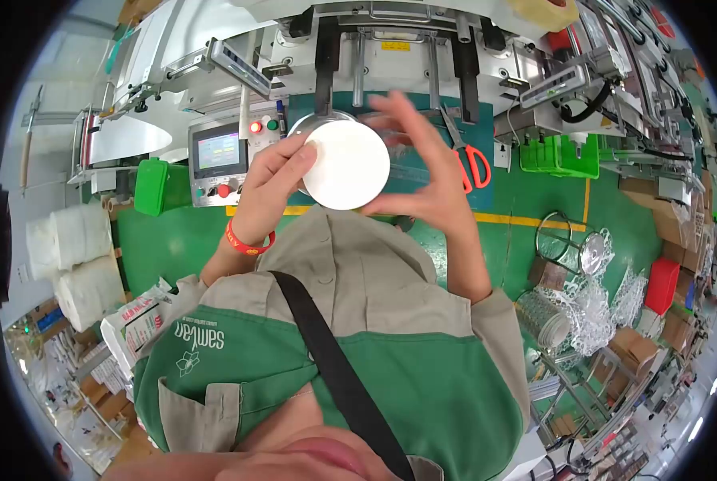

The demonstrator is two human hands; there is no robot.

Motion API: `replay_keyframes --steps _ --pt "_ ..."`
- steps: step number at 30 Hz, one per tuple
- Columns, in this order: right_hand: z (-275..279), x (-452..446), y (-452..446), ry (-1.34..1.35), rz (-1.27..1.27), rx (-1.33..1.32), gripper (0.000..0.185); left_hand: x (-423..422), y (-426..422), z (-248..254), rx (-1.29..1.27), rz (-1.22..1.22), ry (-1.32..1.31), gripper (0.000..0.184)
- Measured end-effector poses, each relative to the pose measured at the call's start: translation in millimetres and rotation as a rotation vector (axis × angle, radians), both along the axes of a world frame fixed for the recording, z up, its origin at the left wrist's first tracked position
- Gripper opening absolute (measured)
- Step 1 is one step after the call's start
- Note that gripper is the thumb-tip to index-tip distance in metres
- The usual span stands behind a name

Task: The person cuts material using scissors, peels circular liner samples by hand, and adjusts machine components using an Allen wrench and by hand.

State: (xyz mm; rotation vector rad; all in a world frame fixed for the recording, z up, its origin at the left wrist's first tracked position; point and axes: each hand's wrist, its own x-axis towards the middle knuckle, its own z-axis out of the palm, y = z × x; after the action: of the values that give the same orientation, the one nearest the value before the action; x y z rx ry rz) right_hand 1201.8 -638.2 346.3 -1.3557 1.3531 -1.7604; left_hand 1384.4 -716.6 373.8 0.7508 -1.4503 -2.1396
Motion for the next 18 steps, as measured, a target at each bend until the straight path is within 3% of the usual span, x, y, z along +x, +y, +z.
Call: replay_keyframes --steps 1,3,5,7,11,16,18 --pt "6.3 1.6 1.7 -0.055 0.056 -0.071 0.069 -2.7 3.5 3.0 0.004 -0.011 -0.001 0.036" --pt "6.9 -1.9 2.1 0.186 0.165 -0.07 0.078 -6.7 9.5 7.7 0.011 -0.036 0.051 0.036" --pt "9.3 3.3 4.8 0.173 0.163 -0.078 0.073 -4.7 9.1 9.8 -0.069 -0.102 0.033 0.036" --pt "10.0 11.3 7.9 -0.149 0.207 -0.105 0.067 -3.8 11.9 10.9 -0.157 -0.147 0.044 0.036" --pt "15.6 17.6 14.3 -0.39 0.185 0.031 0.048 -5.7 18.1 5.6 -0.097 -0.079 0.124 0.04" --pt "21.3 22.7 17.4 -0.433 0.073 0.144 0.037 -12.0 21.4 1.0 -0.295 -0.11 0.116 0.038" --pt "21.0 22.8 16.5 -0.431 0.056 0.144 0.036 -12.0 19.7 0.7 -0.265 -0.143 0.081 0.04"
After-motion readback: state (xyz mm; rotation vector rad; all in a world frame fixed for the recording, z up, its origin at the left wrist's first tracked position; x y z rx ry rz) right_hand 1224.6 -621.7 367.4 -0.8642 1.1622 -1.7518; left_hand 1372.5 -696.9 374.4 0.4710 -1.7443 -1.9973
